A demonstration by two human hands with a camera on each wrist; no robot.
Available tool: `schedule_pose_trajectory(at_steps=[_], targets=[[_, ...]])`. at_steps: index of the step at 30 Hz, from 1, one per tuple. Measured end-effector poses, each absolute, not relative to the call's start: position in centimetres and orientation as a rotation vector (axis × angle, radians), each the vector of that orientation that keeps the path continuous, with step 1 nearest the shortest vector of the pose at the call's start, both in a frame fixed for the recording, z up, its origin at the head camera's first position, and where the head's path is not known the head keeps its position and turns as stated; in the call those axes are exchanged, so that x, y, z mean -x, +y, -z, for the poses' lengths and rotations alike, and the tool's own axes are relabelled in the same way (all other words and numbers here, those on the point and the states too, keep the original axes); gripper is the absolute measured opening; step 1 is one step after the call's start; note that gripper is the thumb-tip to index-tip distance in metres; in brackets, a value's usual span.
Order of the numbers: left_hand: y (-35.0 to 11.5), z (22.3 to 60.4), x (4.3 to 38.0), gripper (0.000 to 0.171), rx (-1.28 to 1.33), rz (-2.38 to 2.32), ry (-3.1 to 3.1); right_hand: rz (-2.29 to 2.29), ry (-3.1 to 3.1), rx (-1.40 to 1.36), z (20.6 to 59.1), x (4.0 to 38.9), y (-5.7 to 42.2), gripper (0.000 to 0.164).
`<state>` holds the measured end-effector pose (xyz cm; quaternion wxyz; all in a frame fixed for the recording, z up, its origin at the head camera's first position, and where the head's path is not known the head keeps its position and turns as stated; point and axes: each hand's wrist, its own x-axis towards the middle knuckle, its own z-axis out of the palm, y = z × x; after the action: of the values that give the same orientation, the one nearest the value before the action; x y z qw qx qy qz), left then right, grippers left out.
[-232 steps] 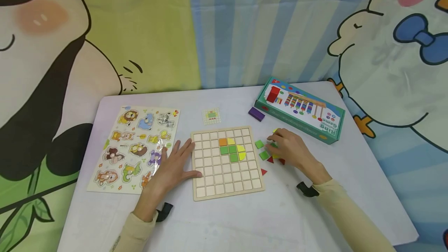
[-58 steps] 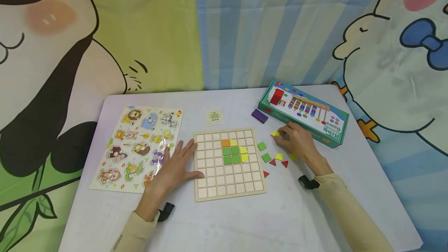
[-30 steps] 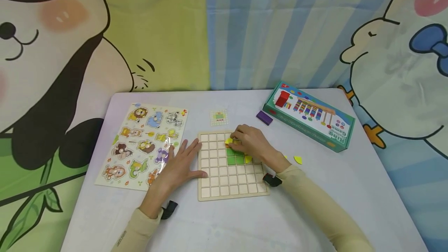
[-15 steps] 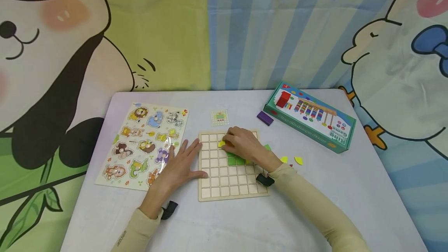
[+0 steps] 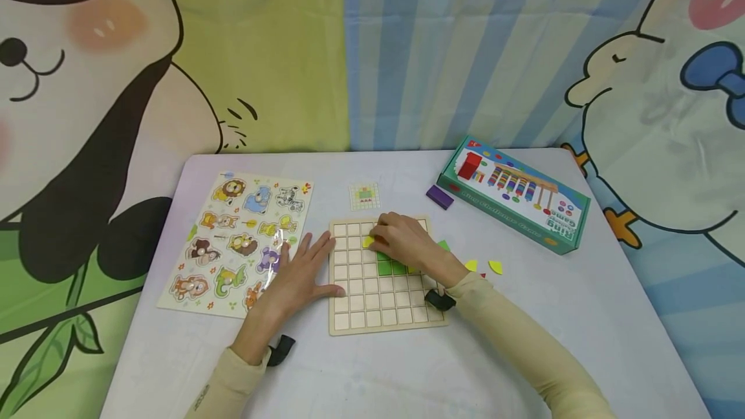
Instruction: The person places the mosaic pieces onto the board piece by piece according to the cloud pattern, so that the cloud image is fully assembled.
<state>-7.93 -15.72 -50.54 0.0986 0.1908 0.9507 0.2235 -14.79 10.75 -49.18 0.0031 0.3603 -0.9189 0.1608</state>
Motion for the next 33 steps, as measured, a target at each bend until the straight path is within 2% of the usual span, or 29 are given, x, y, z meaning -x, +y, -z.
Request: schedule_pose_trajectory(at_steps=[14, 22, 33], targets=[[-15.6, 50.5, 7.9, 0.108, -0.574, -0.654, 2.816, -0.499, -2.804, -1.099, 48.6, 14.6, 13.2, 0.022], [-15.5, 50.5, 8.1, 0.110, -0.562, -0.651, 2.799, -0.522, -2.878, -0.887, 48.5, 13.8, 19.2, 0.022], [-15.7, 50.7, 8.1, 0.109, -0.559, -0.670, 2.780, -0.489, -3.007, -0.554, 48.9, 10.9, 27.0, 0.026]])
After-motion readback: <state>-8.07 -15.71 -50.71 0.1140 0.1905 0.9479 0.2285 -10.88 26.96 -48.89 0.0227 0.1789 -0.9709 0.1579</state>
